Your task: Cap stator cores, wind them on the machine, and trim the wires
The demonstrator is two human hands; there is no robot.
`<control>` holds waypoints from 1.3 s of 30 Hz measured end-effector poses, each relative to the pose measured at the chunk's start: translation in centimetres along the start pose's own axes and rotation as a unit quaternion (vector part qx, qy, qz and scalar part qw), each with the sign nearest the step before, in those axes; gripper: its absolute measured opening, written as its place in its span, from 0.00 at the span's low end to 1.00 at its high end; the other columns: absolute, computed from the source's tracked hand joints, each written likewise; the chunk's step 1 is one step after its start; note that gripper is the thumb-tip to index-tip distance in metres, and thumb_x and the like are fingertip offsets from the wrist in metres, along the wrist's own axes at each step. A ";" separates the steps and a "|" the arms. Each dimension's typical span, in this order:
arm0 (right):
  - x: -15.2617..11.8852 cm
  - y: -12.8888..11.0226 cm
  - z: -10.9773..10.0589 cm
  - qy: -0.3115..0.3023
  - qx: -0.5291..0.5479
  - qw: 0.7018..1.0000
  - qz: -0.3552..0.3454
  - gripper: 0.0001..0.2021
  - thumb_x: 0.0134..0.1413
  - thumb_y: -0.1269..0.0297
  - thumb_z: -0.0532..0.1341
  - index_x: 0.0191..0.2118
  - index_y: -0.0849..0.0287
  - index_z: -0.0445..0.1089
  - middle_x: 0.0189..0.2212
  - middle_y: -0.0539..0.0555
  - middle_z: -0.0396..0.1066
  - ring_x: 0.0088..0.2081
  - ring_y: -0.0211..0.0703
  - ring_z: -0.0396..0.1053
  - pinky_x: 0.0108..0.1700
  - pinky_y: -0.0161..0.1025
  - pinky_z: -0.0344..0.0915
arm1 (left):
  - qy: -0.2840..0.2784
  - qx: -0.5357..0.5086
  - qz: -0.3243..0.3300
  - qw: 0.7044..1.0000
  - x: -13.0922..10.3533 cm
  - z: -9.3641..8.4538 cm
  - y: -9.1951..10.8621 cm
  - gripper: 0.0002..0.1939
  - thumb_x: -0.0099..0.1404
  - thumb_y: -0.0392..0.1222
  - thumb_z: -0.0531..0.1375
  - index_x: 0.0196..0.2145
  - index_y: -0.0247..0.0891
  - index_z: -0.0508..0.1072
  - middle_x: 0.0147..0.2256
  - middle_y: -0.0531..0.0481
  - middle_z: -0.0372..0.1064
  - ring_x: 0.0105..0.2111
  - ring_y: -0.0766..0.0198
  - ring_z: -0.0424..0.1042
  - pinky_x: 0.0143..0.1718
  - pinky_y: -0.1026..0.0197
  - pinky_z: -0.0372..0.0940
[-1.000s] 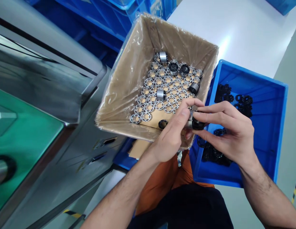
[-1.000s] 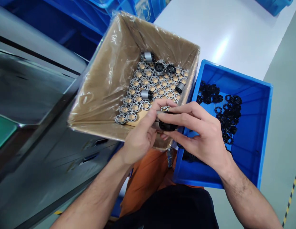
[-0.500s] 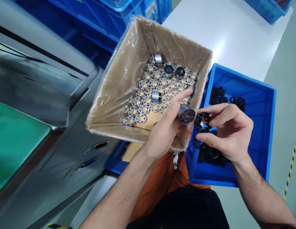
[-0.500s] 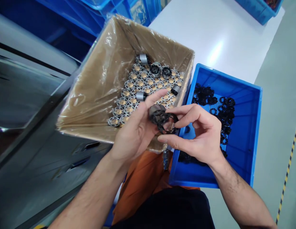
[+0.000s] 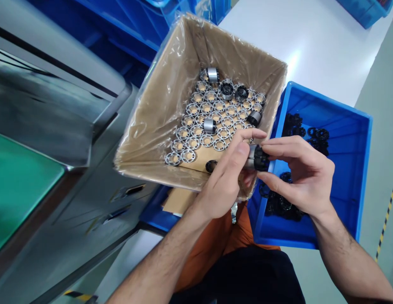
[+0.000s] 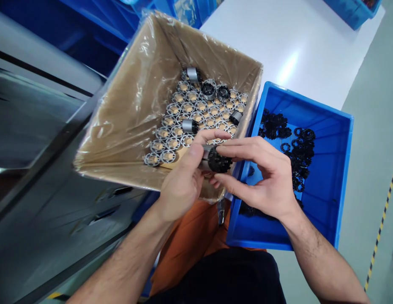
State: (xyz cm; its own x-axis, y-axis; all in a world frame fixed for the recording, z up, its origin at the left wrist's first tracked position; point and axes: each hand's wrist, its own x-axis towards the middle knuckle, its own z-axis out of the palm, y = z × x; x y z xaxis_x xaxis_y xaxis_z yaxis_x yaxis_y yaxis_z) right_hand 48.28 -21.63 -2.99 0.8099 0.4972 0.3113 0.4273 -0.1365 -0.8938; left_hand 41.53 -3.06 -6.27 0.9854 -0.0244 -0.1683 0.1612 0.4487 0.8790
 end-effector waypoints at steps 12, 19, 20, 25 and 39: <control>0.0 -0.2 -0.7 0.000 -0.039 0.999 0.019 0.18 0.59 0.60 0.86 0.53 0.41 0.90 0.52 0.54 0.88 0.54 0.57 0.87 0.58 0.59 0.88 | -0.010 0.013 0.001 1.000 -0.1 -0.1 0.0 0.24 0.89 0.68 0.56 0.64 0.52 0.77 0.33 0.52 0.66 0.27 0.62 0.62 0.28 0.57 0.60; 0.1 0.4 -0.3 -0.001 -0.021 1.000 0.006 0.19 0.59 0.62 0.87 0.54 0.40 0.91 0.46 0.52 0.86 0.49 0.52 0.85 0.54 0.53 0.86 | -0.048 0.066 0.026 0.996 0.0 -0.6 -0.2 0.24 0.88 0.67 0.59 0.67 0.52 0.75 0.33 0.52 0.66 0.27 0.63 0.63 0.27 0.57 0.61; 0.2 0.4 -0.3 -0.005 -0.021 1.000 0.003 0.18 0.60 0.62 0.86 0.54 0.40 0.91 0.45 0.52 0.86 0.49 0.52 0.85 0.54 0.53 0.85 | -0.053 0.086 0.043 0.994 0.1 -0.8 0.0 0.25 0.86 0.67 0.62 0.68 0.51 0.75 0.34 0.52 0.67 0.27 0.62 0.64 0.27 0.57 0.62; 0.3 -2.0 -2.1 -0.071 -0.123 0.989 0.037 0.23 0.65 0.54 0.84 0.61 0.48 0.86 0.51 0.55 0.85 0.50 0.51 0.83 0.52 0.50 0.83 | -0.006 0.354 0.105 0.929 0.6 -2.5 2.7 0.19 0.82 0.58 0.66 0.61 0.46 0.74 0.45 0.48 0.77 0.40 0.55 0.77 0.42 0.52 0.71; -5.0 -1.0 -5.2 -0.097 -0.233 0.957 0.145 0.10 0.73 0.62 0.75 0.55 0.52 0.82 0.45 0.52 0.79 0.39 0.42 0.82 0.42 0.41 0.82 | -0.005 0.739 -0.119 0.663 1.5 -11.1 7.7 0.24 0.74 0.53 0.64 0.59 0.34 0.83 0.53 0.35 0.86 0.52 0.40 0.83 0.64 0.36 0.77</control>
State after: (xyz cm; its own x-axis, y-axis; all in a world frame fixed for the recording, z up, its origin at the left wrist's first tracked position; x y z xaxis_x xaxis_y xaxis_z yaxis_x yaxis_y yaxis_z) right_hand 45.87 -28.47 -1.99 0.8515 0.5232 -0.0344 0.3648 -0.6384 -0.6777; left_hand 43.61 10.28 -4.66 0.9216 0.0541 -0.3843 0.1829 -0.9340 0.3070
